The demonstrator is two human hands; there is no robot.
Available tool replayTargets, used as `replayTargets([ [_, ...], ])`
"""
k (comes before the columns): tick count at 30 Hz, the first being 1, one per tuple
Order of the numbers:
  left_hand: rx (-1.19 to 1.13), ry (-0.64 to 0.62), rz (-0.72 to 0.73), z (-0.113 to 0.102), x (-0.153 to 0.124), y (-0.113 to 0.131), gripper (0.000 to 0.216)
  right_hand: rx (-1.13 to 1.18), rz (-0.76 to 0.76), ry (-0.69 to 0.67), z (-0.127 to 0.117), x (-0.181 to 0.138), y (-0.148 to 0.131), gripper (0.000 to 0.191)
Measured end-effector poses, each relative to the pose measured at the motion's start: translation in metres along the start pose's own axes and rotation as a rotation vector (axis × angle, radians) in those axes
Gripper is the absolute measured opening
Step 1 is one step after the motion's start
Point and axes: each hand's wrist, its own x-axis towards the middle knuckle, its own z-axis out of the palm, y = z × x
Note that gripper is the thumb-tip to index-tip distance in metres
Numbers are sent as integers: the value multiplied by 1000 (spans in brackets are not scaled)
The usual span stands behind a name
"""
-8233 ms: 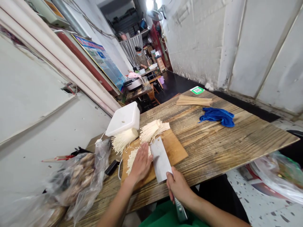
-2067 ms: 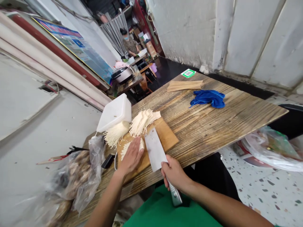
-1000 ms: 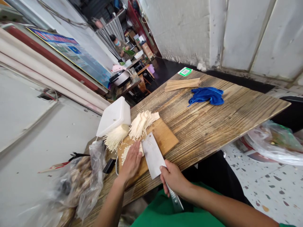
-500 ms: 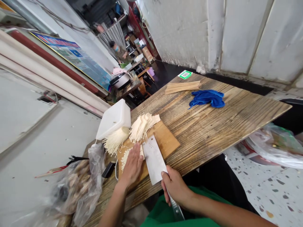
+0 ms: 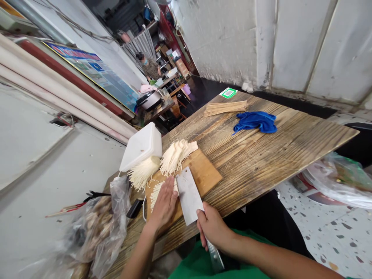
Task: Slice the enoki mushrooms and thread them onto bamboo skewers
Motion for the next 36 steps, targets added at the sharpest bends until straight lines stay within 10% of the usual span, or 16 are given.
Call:
replayTargets([
  [36, -57, 47, 2, 8, -1, -4, 62, -77, 12, 56, 41, 12, -7, 15],
])
